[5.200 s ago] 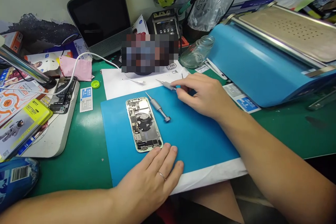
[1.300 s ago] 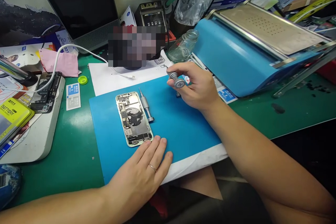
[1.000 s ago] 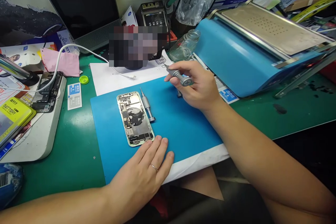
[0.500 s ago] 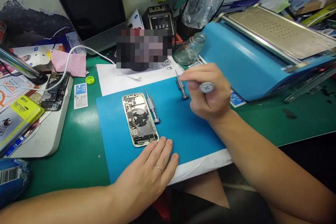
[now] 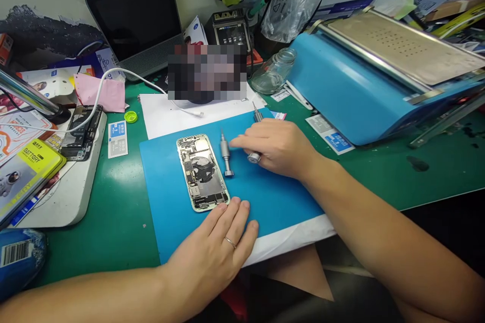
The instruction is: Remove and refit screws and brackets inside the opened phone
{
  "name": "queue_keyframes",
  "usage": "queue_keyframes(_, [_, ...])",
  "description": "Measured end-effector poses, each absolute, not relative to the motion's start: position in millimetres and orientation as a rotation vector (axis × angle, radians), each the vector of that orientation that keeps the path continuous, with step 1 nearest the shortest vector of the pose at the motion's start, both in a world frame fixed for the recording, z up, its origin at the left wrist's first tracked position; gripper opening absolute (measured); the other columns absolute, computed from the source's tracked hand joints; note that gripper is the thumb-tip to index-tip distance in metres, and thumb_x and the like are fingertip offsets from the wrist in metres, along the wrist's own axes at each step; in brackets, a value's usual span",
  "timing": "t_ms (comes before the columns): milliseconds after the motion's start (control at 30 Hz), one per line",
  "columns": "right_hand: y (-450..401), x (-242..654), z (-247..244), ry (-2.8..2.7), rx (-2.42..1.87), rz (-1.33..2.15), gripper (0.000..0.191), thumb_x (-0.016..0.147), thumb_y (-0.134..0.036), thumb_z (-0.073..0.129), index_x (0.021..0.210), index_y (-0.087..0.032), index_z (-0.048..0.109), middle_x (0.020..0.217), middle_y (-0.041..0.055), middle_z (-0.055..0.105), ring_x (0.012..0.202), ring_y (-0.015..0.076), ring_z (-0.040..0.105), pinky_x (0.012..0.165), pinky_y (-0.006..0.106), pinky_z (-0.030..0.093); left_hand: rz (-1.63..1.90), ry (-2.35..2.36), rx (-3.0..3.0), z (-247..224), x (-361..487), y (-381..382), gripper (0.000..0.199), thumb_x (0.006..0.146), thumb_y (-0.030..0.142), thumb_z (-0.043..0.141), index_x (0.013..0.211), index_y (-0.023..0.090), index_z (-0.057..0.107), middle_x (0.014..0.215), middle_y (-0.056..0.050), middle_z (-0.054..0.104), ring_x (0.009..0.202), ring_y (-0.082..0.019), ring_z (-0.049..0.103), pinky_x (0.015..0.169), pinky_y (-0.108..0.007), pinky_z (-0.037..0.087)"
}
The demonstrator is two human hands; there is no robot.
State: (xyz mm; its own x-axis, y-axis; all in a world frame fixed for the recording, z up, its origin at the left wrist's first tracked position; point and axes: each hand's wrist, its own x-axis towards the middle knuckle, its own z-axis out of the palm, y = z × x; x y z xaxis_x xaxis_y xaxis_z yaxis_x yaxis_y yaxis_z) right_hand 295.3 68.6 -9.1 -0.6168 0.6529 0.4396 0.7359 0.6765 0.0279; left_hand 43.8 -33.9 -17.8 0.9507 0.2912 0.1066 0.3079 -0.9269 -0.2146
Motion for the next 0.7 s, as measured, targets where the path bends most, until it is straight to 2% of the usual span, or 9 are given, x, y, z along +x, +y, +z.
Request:
queue_keyframes(67, [68.8,298.3,-11.3,-2.360,-1.233,-0.272,0.034,0.089,-0.013,0.044,0.088,-0.023,0.076,0.063,0.0011,0.067,0.063,0.0159,0.060,0.063,0.029,0.042,-0.111,-0.446,-2.877,-18.0,43.6,-34.0,0.058,0.097,0.038,0.056,0.149,0.013,0.050,0.157,-0.016,0.046,0.147,-0.031,0.044,0.120,-0.044,0.034])
queue_keyframes(133, [69.3,302.5,-12.3,-2.173,-1.427,-0.255,0.032,0.090,-0.018,0.045,0.095,-0.022,0.076,0.068,0.0018,0.070,0.064,0.0165,0.063,0.063,0.028,0.044,-0.112,-0.441,-2.877,-17.9,43.5,-33.9,0.059,0.097,0.038,0.056,0.150,0.013,0.050,0.157,-0.016,0.047,0.147,-0.031,0.043,0.120,-0.044,0.035])
queue_keyframes(200, [69.8,308.3,-11.0,-1.992,-1.595,-0.263,0.028,0.092,-0.024,0.049,0.100,-0.019,0.076,0.065,0.0022,0.070,0.058,0.0166,0.061,0.057,0.028,0.041,-0.111,-0.441,-2.880,-17.8,43.4,-33.8,0.060,0.096,0.038,0.057,0.150,0.013,0.049,0.157,-0.016,0.046,0.148,-0.031,0.043,0.120,-0.044,0.034])
queue_keyframes(300, [69.3,316.9,-6.3,-1.922,-1.690,-0.268,0.024,0.093,-0.034,0.056,0.088,-0.019,0.074,0.053,0.0009,0.061,0.049,0.0162,0.054,0.051,0.028,0.036,-0.105,-0.443,-2.889,-18.2,43.3,-33.6,0.060,0.096,0.038,0.057,0.150,0.013,0.049,0.158,-0.016,0.045,0.148,-0.032,0.041,0.121,-0.044,0.034])
queue_keyframes(433, [66.9,311.6,-7.3,-1.990,-1.703,-0.240,0.037,0.096,-0.045,0.051,0.076,-0.021,0.070,0.054,0.0017,0.063,0.051,0.0151,0.055,0.053,0.028,0.036,-0.103,-0.444,-2.890,-18.7,42.9,-34.0,0.058,0.098,0.036,0.053,0.151,0.013,0.047,0.158,-0.016,0.044,0.148,-0.031,0.041,0.121,-0.044,0.034])
queue_keyframes(600, [62.8,292.8,-13.2,-2.120,-1.710,-0.239,0.050,0.098,-0.046,0.042,0.059,-0.020,0.060,0.059,0.0050,0.066,0.055,0.0152,0.057,0.056,0.029,0.033,-0.097,-0.429,-2.889,-16.6,42.6,-33.0,0.056,0.098,0.034,0.052,0.150,0.012,0.049,0.158,-0.016,0.046,0.147,-0.031,0.043,0.120,-0.043,0.036])
queue_keyframes(700, [46.4,298.7,-5.8,-2.106,-1.779,-0.264,0.049,0.099,-0.049,0.040,0.069,-0.019,0.065,0.059,0.0066,0.066,0.053,0.0178,0.058,0.053,0.030,0.029,-0.087,-0.420,-2.896,-15.0,42.7,-31.7,0.055,0.098,0.033,0.053,0.149,0.013,0.050,0.157,-0.016,0.047,0.147,-0.031,0.044,0.119,-0.042,0.038])
